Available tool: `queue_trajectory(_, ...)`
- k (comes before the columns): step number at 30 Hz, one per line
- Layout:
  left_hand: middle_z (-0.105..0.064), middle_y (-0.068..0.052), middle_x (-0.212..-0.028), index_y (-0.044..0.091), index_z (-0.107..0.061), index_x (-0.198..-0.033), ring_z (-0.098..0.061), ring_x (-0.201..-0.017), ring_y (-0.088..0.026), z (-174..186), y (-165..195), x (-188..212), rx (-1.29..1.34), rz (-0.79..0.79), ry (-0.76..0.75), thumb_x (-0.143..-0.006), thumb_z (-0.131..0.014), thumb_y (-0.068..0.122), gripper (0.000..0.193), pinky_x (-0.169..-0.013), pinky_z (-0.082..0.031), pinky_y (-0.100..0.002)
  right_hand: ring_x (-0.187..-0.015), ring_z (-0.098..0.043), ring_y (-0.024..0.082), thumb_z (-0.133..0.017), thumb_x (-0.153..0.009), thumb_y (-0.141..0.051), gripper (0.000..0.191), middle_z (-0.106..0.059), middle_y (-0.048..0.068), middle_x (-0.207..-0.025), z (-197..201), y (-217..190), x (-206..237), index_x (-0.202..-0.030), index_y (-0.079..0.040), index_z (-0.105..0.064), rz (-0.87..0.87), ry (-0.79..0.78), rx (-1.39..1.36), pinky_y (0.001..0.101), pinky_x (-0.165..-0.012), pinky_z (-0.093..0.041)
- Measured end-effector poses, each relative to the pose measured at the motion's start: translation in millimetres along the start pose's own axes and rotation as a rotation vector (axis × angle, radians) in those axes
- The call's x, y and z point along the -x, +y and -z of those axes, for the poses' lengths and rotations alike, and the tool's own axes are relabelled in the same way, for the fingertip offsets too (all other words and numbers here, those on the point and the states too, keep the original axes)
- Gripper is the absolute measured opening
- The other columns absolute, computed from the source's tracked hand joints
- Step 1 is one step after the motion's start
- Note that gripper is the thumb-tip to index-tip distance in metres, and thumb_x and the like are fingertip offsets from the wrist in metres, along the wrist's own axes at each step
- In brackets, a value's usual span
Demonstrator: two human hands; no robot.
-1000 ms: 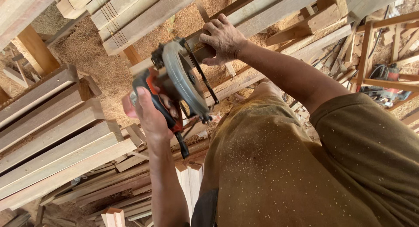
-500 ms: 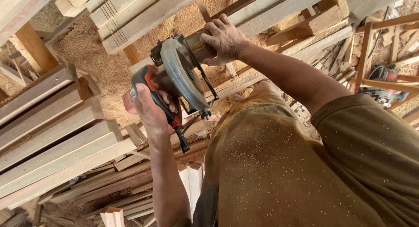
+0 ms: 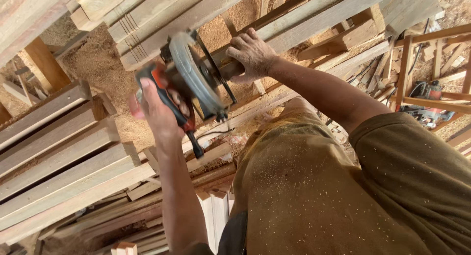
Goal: The person uses a circular saw to cut multiple wooden planks on a workbench. They repeatedly position the saw, cut the wood, and move the cut pieces aside.
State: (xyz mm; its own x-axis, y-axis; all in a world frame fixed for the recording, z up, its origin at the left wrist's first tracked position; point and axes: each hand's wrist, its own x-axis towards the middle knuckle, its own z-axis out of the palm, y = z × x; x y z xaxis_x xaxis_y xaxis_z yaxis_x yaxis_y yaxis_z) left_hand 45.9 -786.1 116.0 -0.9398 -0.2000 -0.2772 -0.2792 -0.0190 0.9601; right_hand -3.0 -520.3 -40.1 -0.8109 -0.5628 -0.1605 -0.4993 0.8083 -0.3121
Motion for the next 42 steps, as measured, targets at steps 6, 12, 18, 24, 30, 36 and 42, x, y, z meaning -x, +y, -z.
queue_trajectory(6,-0.065,-0.021,-0.124,-0.010,-0.053,-0.144,-0.063,-0.120,-0.025,46,-4,54,-0.137,-0.446,-0.190,-0.125,-0.037,0.044,0.060,-0.109,-0.051,-0.042,-0.145,-0.031,0.043,-0.090,-0.065,-0.062,0.116,-0.030,0.021,-0.161,48,64,39,-0.157,-0.018,-0.035,-0.143,-0.218,0.008,0.0670,-0.111,-0.027)
queue_trajectory(12,-0.054,-0.021,-0.150,-0.002,-0.047,-0.151,-0.049,-0.144,-0.034,100,0,100,-0.007,-0.133,-0.021,-0.111,-0.039,0.053,0.068,-0.125,-0.036,-0.050,-0.136,-0.048,0.039,-0.091,-0.056,-0.075,0.127,-0.055,0.022,-0.146,44,135,56,-0.154,-0.008,-0.046,-0.135,-0.262,0.308,0.0554,-0.114,-0.039)
queue_trajectory(18,-0.053,-0.021,-0.152,-0.002,-0.046,-0.152,-0.048,-0.148,-0.033,139,0,123,-0.111,-0.174,0.119,-0.108,-0.043,0.063,0.079,-0.129,-0.036,-0.048,-0.133,-0.053,0.036,-0.087,-0.067,-0.068,0.110,-0.057,0.020,-0.145,28,85,14,-0.153,-0.011,-0.049,-0.229,-0.317,0.228,0.0540,-0.113,-0.044)
queue_trajectory(24,-0.050,-0.025,-0.152,-0.005,-0.045,-0.152,-0.046,-0.146,-0.037,154,-14,142,0.134,-0.109,0.162,-0.105,-0.052,0.058,0.079,-0.128,-0.036,-0.052,-0.133,-0.045,0.038,-0.090,-0.063,-0.067,0.115,-0.050,0.020,-0.144,13,-18,-49,-0.151,-0.008,-0.044,-0.085,-0.236,0.203,0.0561,-0.113,-0.034)
queue_trajectory(30,-0.050,-0.022,-0.155,-0.004,-0.046,-0.151,-0.044,-0.149,-0.034,144,-13,159,-0.001,-0.150,0.142,-0.109,-0.044,0.058,0.075,-0.129,-0.031,-0.051,-0.134,-0.045,0.034,-0.087,-0.067,-0.067,0.108,-0.051,0.015,-0.140,14,-106,-86,-0.152,-0.016,-0.042,-0.152,-0.277,0.108,0.0590,-0.117,-0.030)
queue_trajectory(36,-0.062,-0.021,-0.137,-0.001,-0.051,-0.145,-0.061,-0.131,-0.029,91,-1,181,0.128,-0.150,0.067,-0.110,-0.045,0.056,0.067,-0.118,-0.052,-0.047,-0.146,-0.032,0.044,-0.077,-0.078,-0.074,0.108,-0.027,0.021,-0.164,-7,-3,-6,-0.160,-0.019,-0.034,-0.357,0.059,-0.064,0.0725,-0.115,-0.023)
queue_trajectory(42,-0.066,-0.015,-0.119,-0.002,-0.057,-0.143,-0.067,-0.098,-0.019,20,4,196,0.043,-0.194,0.119,-0.113,-0.049,0.055,0.064,-0.080,-0.063,-0.034,-0.120,-0.060,0.026,-0.061,-0.105,-0.058,0.072,-0.063,0.017,-0.133,33,252,235,-0.151,-0.006,-0.041,-1.196,0.545,-0.331,0.0464,-0.104,-0.048)
